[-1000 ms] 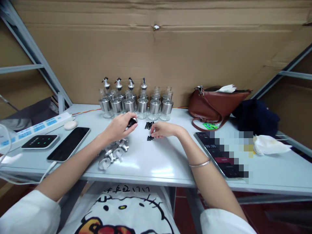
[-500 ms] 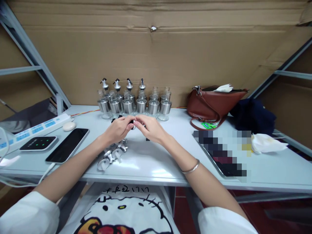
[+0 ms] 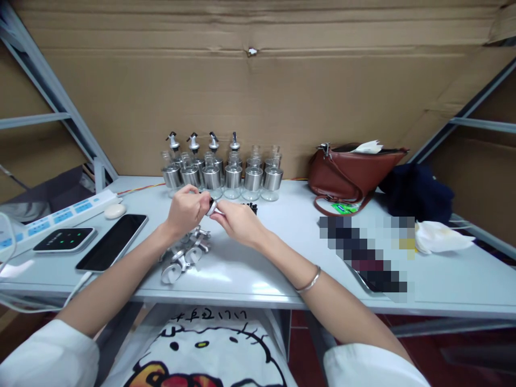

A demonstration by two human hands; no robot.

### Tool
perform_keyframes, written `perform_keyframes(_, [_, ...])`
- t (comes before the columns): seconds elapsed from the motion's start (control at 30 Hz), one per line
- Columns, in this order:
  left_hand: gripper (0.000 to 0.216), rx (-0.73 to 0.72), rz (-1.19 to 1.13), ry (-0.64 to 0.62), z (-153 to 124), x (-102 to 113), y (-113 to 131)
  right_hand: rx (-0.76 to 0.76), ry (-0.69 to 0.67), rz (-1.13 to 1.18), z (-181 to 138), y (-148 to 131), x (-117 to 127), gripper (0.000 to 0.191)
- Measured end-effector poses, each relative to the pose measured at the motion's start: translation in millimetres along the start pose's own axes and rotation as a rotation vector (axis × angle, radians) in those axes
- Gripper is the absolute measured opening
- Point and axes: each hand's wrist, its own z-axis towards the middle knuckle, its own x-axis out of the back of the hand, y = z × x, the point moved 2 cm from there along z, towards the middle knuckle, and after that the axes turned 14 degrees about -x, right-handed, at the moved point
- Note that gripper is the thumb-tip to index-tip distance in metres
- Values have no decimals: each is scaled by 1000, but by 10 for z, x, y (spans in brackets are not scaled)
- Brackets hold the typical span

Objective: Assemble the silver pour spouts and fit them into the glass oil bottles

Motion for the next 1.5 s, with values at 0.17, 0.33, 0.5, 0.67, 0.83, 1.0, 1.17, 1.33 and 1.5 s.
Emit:
perform_keyframes(0.17, [45,45,-77,-69,35,16,-65,25,79,-33,29,-2,-12,34])
perform_keyframes(0.33, [52,302,-285,-181,59,-10,-152,92,172,-346,136,-4,72,44])
perform_keyframes(0.5, [58,628,-677,-287,50,-38,-202,161,174,-499,173,-14,180,42])
perform_keyframes(0.67, [55,816,-1242,-371,29,-63,-124,211,222,-520,84,90,287,31])
perform_keyframes(0.83, [51,948,-1367,-354,35,-129,0,243,305,-525,36,190,292,28])
perform_keyframes(1.0, [50,1036,-1340,-242,72,-124,42,223,280,-560,63,158,253,29])
perform_keyframes(1.17, [42,1008,-1491,-188,85,-119,40,195,259,-554,98,124,305,34])
perform_keyframes(1.33, [36,833,-1223,-196,96,-102,2,125,246,-471,99,103,350,39])
perform_keyframes(1.5, [26,591,-813,-239,123,-27,-47,-78,202,-188,110,79,343,42])
